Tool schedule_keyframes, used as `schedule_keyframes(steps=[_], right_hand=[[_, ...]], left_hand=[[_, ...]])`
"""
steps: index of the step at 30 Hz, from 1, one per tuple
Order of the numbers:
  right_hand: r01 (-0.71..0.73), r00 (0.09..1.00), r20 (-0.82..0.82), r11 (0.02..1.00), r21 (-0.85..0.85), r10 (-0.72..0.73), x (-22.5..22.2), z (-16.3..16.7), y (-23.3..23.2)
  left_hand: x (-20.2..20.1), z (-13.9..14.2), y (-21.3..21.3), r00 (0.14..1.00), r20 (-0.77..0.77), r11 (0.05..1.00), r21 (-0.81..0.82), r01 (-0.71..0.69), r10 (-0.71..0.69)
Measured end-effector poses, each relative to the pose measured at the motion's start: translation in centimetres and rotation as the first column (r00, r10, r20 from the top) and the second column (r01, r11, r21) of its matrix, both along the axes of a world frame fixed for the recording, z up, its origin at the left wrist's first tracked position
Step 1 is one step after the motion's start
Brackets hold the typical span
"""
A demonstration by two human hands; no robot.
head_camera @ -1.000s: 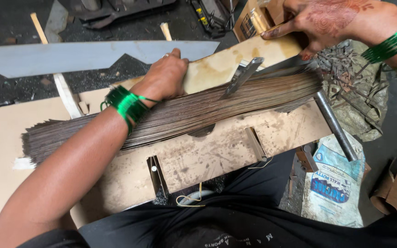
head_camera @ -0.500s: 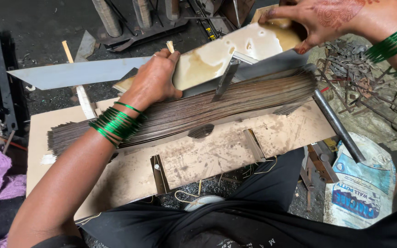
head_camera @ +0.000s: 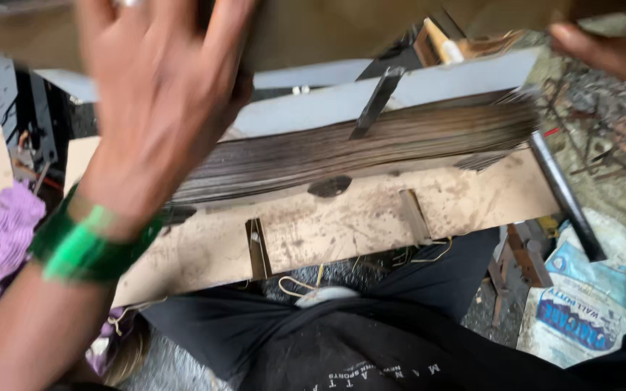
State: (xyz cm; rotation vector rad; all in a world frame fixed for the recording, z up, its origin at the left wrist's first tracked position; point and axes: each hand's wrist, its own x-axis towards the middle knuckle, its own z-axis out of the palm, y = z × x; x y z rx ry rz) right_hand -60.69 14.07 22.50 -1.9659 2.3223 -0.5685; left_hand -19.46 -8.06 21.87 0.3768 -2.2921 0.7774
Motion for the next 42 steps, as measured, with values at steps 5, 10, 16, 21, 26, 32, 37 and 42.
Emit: schedule_keyframes(steps=[5,10,16,21,26,32,37,42], right_hand=[[0.102,0.991,0.092,0.993,-0.052,-0.097,7.5,-7.3,8.3],[-0.243,0.726,-0.678,0.965,-0.099,0.114,10.8,-13.4,10.9],[-0.193,0.804,-0.574,0.981,-0.010,0.153,12.1,-19.4,8.8],[-0.220,0.906,-0.336,0.965,0.146,0.257,12.5,-18.4,8.4],[-0.249,0.950,-0.126,0.934,0.255,0.287,12.6,-14.0,5.9],[-0.495,0.851,0.340,0.826,0.269,0.399,12.4,-12.6,0.6],[-0.643,0.754,0.430,0.691,0.331,0.496,13.2,-12.8,-2.4],[-0.609,0.793,0.492,0.464,0.643,0.359,13.4,-13.2,-4.8]], left_hand=[[7.5,-5.1,8.9,0.970,0.177,0.984,-0.089,-0.152,0.166],[9.0,-13.3,11.1,0.975,0.222,0.991,0.130,-0.017,-0.013],[7.5,-21.4,10.1,0.976,0.213,0.972,0.215,-0.097,0.051],[7.7,-24.3,10.6,0.998,0.065,0.977,0.208,-0.036,0.023],[8.7,-25.5,10.7,0.997,0.076,0.969,0.247,-0.012,-0.007],[9.0,-26.4,10.8,0.996,0.078,0.980,0.196,0.034,-0.050],[9.0,-26.8,10.5,0.997,0.052,0.983,0.173,0.052,-0.062],[9.0,-26.9,10.2,0.996,0.050,0.981,0.185,0.059,-0.070]])
